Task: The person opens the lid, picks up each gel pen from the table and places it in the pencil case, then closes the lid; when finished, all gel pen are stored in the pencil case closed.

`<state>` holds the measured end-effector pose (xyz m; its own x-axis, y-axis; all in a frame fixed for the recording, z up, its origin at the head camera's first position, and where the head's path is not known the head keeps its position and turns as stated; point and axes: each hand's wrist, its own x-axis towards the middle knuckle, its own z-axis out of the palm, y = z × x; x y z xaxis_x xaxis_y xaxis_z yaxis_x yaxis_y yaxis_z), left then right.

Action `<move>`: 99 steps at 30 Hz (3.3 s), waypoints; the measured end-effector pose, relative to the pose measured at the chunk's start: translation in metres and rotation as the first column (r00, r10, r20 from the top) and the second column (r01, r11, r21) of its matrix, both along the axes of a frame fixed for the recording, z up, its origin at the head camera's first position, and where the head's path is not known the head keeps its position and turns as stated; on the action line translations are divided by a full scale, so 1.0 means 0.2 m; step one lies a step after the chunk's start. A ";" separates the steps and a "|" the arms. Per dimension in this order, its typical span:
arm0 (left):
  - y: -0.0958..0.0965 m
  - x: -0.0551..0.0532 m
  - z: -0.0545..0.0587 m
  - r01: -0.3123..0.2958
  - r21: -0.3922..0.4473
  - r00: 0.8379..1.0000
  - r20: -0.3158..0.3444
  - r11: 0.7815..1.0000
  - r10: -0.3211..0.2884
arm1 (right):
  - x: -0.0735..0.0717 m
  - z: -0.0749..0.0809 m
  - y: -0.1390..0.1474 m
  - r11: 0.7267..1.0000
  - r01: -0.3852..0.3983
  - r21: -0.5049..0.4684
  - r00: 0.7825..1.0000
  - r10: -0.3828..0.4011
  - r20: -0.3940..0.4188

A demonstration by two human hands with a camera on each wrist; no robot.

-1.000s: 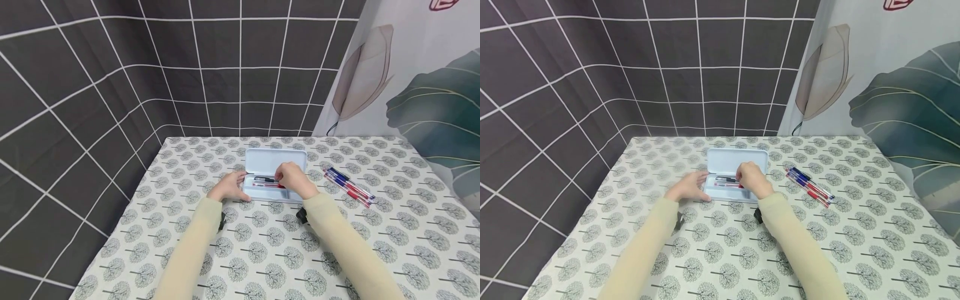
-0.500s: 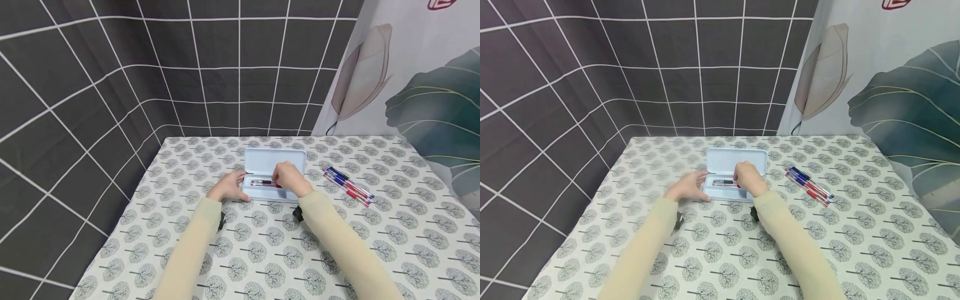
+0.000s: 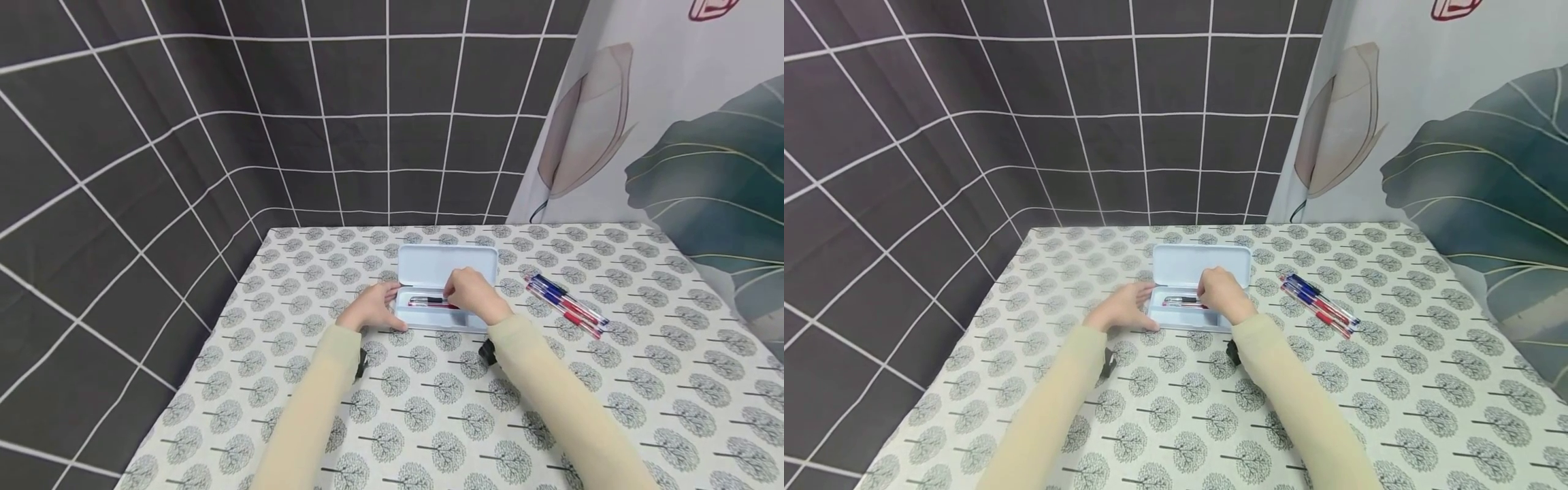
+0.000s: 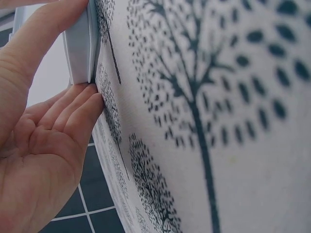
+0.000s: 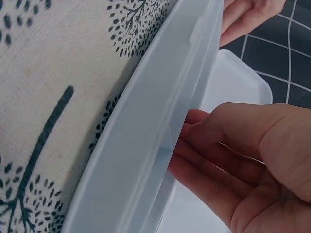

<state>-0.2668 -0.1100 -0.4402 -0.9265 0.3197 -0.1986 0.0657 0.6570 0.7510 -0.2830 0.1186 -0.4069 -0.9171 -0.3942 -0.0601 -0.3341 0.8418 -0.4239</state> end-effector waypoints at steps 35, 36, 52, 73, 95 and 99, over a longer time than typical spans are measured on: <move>-0.01 -0.01 -0.01 0.009 0.007 1.000 0.000 1.000 -0.009 | 0.03 0.02 0.20 0.979 0.073 -0.192 0.996 -0.081 -0.034; -0.01 -0.01 -0.01 0.006 0.008 1.000 0.002 1.000 -0.006 | 0.03 0.02 0.21 0.979 0.076 -0.189 0.996 -0.083 -0.030; -0.01 0.00 0.00 -0.006 0.018 1.000 0.005 1.000 0.006 | 0.07 -0.01 0.38 0.969 0.126 -0.211 0.990 -0.135 -0.027; 0.00 0.00 -0.01 -0.008 0.015 1.000 0.012 1.000 0.008 | 0.09 0.04 0.63 0.975 0.178 -0.137 0.984 -0.179 0.000; -0.01 0.00 -0.01 -0.005 0.006 1.000 0.007 1.000 0.005 | 0.13 0.00 0.83 0.970 0.241 -0.024 0.970 -0.241 -0.010; -0.01 0.00 -0.01 -0.005 0.001 1.000 0.007 1.000 0.005 | 0.14 -0.01 0.84 0.965 0.261 -0.004 0.965 -0.261 -0.012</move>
<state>-0.2678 -0.1117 -0.4423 -0.9266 0.3153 -0.2048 0.0570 0.6563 0.7523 -0.2555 0.2871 -0.4094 -0.9888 -0.1416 -0.0474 -0.1086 0.8994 -0.4233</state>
